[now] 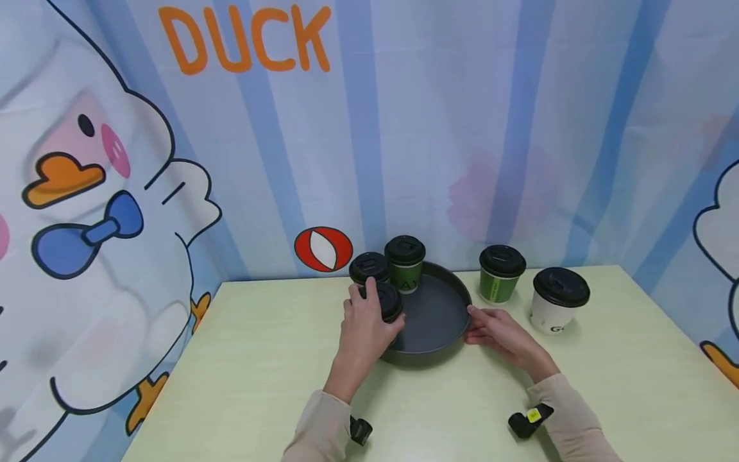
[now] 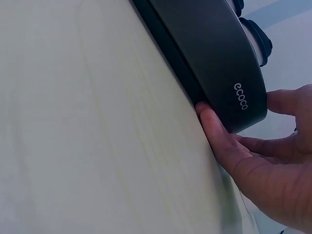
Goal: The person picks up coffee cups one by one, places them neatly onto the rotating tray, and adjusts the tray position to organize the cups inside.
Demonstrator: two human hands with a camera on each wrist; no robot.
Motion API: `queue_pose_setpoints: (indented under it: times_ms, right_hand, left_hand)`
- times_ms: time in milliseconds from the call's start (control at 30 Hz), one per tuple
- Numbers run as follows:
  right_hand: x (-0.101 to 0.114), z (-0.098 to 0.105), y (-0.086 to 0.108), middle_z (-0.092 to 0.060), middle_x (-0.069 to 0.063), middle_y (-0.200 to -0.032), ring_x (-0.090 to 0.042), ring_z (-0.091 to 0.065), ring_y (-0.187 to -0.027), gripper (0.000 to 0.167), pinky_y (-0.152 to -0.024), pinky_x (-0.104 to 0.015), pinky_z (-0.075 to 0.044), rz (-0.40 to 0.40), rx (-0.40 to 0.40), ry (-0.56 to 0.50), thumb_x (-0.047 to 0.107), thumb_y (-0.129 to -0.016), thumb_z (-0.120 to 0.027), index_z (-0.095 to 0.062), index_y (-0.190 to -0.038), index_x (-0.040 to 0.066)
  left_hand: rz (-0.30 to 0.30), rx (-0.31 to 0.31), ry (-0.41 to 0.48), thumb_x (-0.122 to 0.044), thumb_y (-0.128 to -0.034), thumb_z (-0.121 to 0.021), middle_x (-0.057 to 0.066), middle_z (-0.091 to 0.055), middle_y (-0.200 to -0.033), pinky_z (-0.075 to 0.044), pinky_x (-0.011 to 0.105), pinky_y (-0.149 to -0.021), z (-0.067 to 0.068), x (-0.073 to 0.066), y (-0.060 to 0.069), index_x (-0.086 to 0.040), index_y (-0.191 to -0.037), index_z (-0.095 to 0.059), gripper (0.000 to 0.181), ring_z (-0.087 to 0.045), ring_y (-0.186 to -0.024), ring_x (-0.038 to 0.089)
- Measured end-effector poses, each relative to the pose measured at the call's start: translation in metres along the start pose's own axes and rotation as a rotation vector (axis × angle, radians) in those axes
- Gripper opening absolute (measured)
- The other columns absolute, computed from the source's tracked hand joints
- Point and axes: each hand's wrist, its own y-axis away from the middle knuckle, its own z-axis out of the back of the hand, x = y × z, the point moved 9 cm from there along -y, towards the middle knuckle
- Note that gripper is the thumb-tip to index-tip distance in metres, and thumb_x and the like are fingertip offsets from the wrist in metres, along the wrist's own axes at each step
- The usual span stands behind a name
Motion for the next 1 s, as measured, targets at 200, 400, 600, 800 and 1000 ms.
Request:
queue_pose_setpoints:
  times_ms: [200, 400, 600, 800, 1000]
  right_hand:
    - [-0.002, -0.001, 0.003, -0.065, -0.01, -0.097, -0.018, -0.07, -0.089, 0.053, -0.086, -0.031, -0.06, 0.0, 0.007, -0.006, 0.032, -0.113, -0.045, -0.045, -0.13, -0.019]
    - [-0.002, -0.002, 0.005, -0.066, -0.01, -0.097, -0.018, -0.07, -0.09, 0.054, -0.086, -0.031, -0.06, 0.003, 0.007, -0.003, 0.033, -0.113, -0.046, -0.046, -0.129, -0.019]
    - [0.0, -0.001, 0.004, -0.065, -0.011, -0.099, -0.017, -0.069, -0.089, 0.055, -0.086, -0.031, -0.06, 0.004, -0.004, 0.006, 0.033, -0.113, -0.045, -0.045, -0.132, -0.019]
    - [0.002, -0.001, 0.002, -0.064, -0.01, -0.097, -0.015, -0.068, -0.086, 0.053, -0.083, -0.029, -0.06, 0.008, -0.054, 0.005, 0.031, -0.113, -0.044, -0.046, -0.13, -0.019]
    - [0.004, -0.005, 0.002, -0.065, -0.01, -0.096, -0.015, -0.068, -0.084, 0.051, -0.082, -0.03, -0.061, 0.016, -0.023, 0.017, 0.03, -0.113, -0.045, -0.049, -0.125, -0.019]
  left_hand:
    - [0.03, 0.048, 0.077, -0.062, -0.0788, -0.084, 0.028, -0.04, -0.147, -0.058, 0.057, -0.089, 0.011, 0.009, 0.006, -0.012, -0.161, -0.029, 0.111, -0.05, -0.124, 0.047]
    - [0.093, -0.041, 0.273, -0.082, -0.0833, -0.062, 0.018, -0.044, -0.149, -0.048, 0.061, -0.103, 0.04, 0.042, -0.001, -0.014, -0.158, -0.037, 0.104, -0.045, -0.132, 0.038]
    - [0.246, -0.061, 0.503, -0.063, -0.1053, -0.042, 0.022, -0.059, -0.135, -0.049, 0.056, -0.103, 0.027, 0.104, -0.013, 0.0, -0.143, -0.054, 0.074, -0.058, -0.122, 0.037]
    - [0.4, 0.208, 0.865, -0.041, -0.1101, -0.048, 0.025, -0.07, -0.111, -0.062, 0.038, -0.084, -0.04, 0.133, -0.012, 0.014, -0.129, -0.059, 0.06, -0.074, -0.09, 0.028]
    - [0.365, 0.294, 0.945, -0.036, -0.1092, -0.052, 0.016, -0.071, -0.093, -0.062, 0.029, -0.07, -0.065, 0.129, -0.01, 0.017, -0.122, -0.062, 0.056, -0.07, -0.072, 0.013]
